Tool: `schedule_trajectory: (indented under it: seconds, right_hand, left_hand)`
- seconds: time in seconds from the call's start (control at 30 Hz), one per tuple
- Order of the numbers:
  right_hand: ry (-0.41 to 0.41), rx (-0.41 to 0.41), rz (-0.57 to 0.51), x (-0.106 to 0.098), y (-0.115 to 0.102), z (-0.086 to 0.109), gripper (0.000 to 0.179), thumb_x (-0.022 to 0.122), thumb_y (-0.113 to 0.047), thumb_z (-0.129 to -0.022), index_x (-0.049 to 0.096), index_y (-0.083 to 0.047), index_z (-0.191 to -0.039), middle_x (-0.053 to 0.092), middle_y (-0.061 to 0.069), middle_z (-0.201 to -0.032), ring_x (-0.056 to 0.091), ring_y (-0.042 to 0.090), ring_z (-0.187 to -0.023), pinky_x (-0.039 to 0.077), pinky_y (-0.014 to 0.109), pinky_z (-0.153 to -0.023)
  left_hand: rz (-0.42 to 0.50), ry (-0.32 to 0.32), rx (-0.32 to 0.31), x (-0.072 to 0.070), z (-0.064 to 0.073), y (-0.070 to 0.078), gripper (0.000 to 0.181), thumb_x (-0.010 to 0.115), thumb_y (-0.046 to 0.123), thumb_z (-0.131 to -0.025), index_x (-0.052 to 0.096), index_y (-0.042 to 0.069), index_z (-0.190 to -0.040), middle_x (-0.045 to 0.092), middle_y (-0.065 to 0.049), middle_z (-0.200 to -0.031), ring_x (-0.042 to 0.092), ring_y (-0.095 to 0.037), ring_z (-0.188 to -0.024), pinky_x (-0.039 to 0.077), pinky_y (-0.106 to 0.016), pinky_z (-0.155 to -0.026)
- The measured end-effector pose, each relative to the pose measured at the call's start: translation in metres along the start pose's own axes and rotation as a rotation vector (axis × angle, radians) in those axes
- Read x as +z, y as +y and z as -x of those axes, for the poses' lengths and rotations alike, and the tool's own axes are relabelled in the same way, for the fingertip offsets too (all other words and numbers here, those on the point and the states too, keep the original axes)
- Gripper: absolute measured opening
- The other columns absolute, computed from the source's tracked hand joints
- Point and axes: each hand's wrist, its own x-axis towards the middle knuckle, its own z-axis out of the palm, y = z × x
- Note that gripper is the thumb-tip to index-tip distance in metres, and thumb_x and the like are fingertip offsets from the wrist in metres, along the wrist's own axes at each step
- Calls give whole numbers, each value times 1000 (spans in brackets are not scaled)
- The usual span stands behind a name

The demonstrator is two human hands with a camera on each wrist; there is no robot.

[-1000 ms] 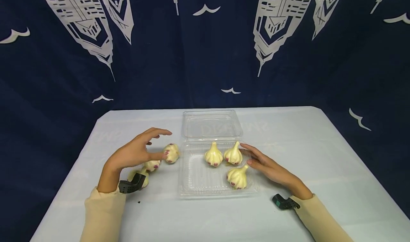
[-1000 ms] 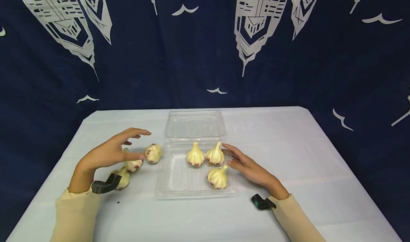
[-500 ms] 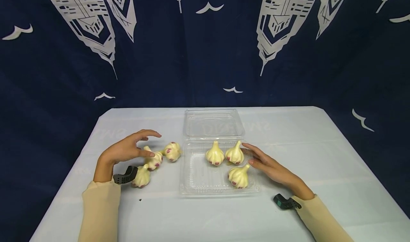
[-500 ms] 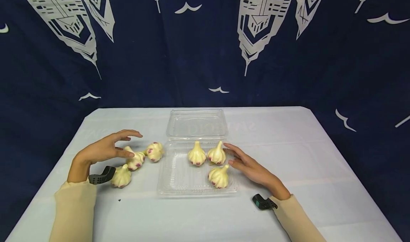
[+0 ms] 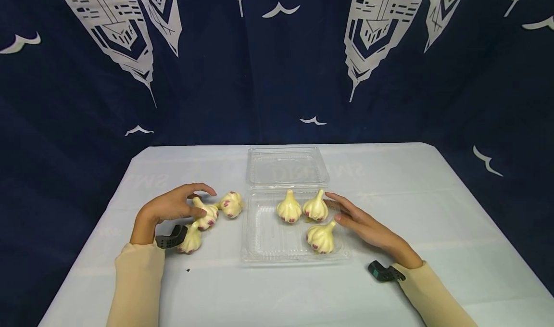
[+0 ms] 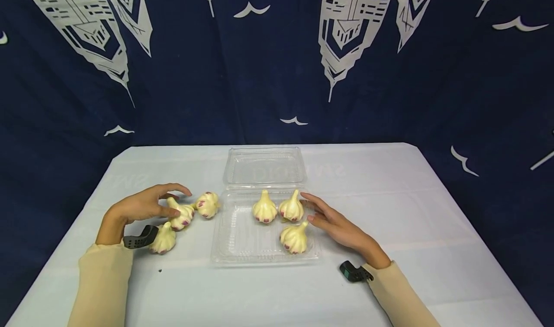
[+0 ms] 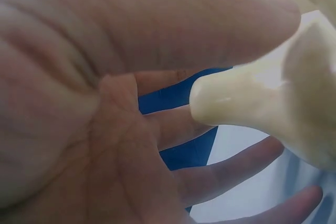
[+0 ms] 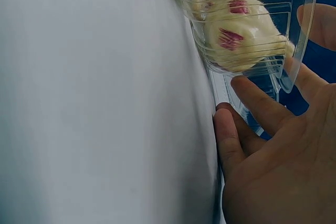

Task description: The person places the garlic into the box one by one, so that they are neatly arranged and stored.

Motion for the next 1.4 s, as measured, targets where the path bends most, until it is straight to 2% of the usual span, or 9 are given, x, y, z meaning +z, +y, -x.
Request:
schedule_trajectory:
  seconds: [0.17, 0.43, 0.6, 0.8, 0.9, 1.07, 1.3, 1.4]
  right_hand:
    - [-5, 3, 3, 1, 2, 1, 57, 41, -13, -109, 20, -20, -161, 32, 21, -160, 25, 46, -146, 33, 10, -105]
    - [1, 5, -2, 0, 0, -1, 57, 42, -14, -108, 20, -21, -161, 33, 19, -160, 25, 44, -147, 32, 10, -106]
    - [-4, 9, -7, -2, 0, -1, 57, 41, -14, -109, 19, -20, -161, 31, 20, -160, 24, 44, -147, 32, 10, -106]
    - [6, 9, 0, -2, -1, -1, 57, 42, -14, -109, 20, -21, -161, 32, 19, -160, 25, 44, -147, 31, 9, -106]
    - [3, 8, -3, -1, -1, 0, 57, 42, -14, -109, 20, -20, -161, 32, 19, -160, 25, 44, -147, 31, 9, -106]
    - [9, 6, 8, 0, -2, 0, 57, 42, -14, -108, 20, -20, -161, 33, 19, -160, 25, 42, -147, 31, 9, -106]
    - [10, 8, 12, 0, -2, 0, 57, 42, -15, -108, 21, -20, -161, 34, 18, -160, 26, 43, -147, 32, 10, -106]
    - [9, 11, 9, 0, -2, 0, 57, 43, -15, -108, 21, -21, -160, 34, 19, -160, 27, 44, -146, 32, 10, -106]
  left_hand:
    - [10, -20, -10, 2, -2, -3, 48, 76, 9, -86, 58, 5, -130, 47, -22, -144, 46, -39, -120, 45, -38, -89]
    - [36, -22, -2, 3, -5, -4, 47, 76, 9, -86, 59, 3, -129, 52, -23, -140, 52, -30, -105, 45, -36, -87]
    - [66, -55, 16, 4, -6, -6, 47, 77, 10, -86, 58, -2, -128, 60, -21, -128, 55, -26, -108, 49, -31, -85]
    - [87, -67, 30, 4, -7, -6, 43, 79, 8, -83, 61, -3, -120, 64, -16, -116, 56, -20, -99, 51, -27, -80]
    - [74, -68, 10, 3, -7, -5, 38, 80, 9, -82, 65, 0, -115, 64, -14, -112, 55, -20, -94, 50, -27, -78]
    - [57, -77, 16, 2, -7, -4, 31, 78, 8, -84, 66, 0, -112, 62, -14, -110, 54, -19, -85, 49, -28, -73]
    - [68, -87, 31, 1, -6, -6, 32, 77, 8, -85, 65, -1, -113, 63, -15, -112, 56, -19, -88, 50, -27, -76]
    - [71, -84, 60, 0, -4, -7, 31, 77, 9, -86, 65, -1, -113, 63, -16, -113, 57, -20, -89, 50, -27, -77]
